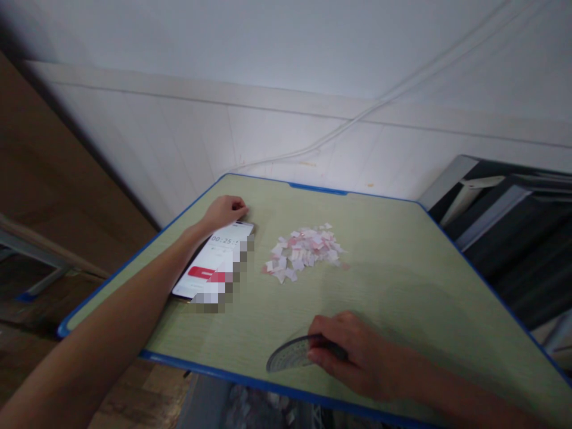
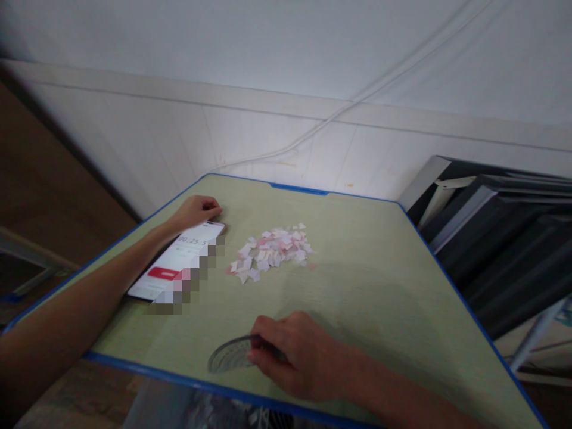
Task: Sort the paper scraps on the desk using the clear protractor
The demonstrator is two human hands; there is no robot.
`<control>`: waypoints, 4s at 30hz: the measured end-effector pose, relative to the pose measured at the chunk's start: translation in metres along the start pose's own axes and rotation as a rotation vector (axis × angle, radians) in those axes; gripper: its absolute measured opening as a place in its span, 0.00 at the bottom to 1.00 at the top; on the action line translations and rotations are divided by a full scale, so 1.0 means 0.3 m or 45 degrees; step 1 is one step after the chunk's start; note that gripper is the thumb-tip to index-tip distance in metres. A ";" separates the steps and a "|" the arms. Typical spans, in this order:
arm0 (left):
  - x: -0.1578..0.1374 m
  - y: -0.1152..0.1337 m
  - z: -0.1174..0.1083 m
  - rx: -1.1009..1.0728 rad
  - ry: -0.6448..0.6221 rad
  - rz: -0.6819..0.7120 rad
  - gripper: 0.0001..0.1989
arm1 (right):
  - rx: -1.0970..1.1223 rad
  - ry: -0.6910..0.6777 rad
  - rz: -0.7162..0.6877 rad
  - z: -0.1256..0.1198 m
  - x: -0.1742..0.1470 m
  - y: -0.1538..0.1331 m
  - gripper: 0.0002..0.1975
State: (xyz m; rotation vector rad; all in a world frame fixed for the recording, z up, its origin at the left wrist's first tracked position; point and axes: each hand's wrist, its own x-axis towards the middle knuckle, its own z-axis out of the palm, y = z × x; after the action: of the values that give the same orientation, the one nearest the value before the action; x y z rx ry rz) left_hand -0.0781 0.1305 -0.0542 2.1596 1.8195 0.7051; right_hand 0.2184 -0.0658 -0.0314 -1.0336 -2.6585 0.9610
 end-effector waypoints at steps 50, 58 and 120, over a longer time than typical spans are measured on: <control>-0.004 -0.012 -0.005 -0.015 0.000 0.006 0.13 | 0.288 0.338 0.005 -0.003 0.053 0.053 0.07; -0.004 -0.001 -0.004 -0.016 0.030 0.000 0.12 | 0.329 0.357 0.070 -0.009 0.053 0.053 0.07; 0.001 -0.006 -0.002 0.027 0.007 0.023 0.12 | 0.305 0.439 0.021 -0.022 0.046 0.093 0.08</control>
State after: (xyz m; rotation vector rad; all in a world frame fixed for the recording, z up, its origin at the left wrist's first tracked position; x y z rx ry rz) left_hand -0.0799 0.1311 -0.0545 2.1919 1.8207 0.6991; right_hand 0.2258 -0.0377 -0.0446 -1.0576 -2.2014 0.9744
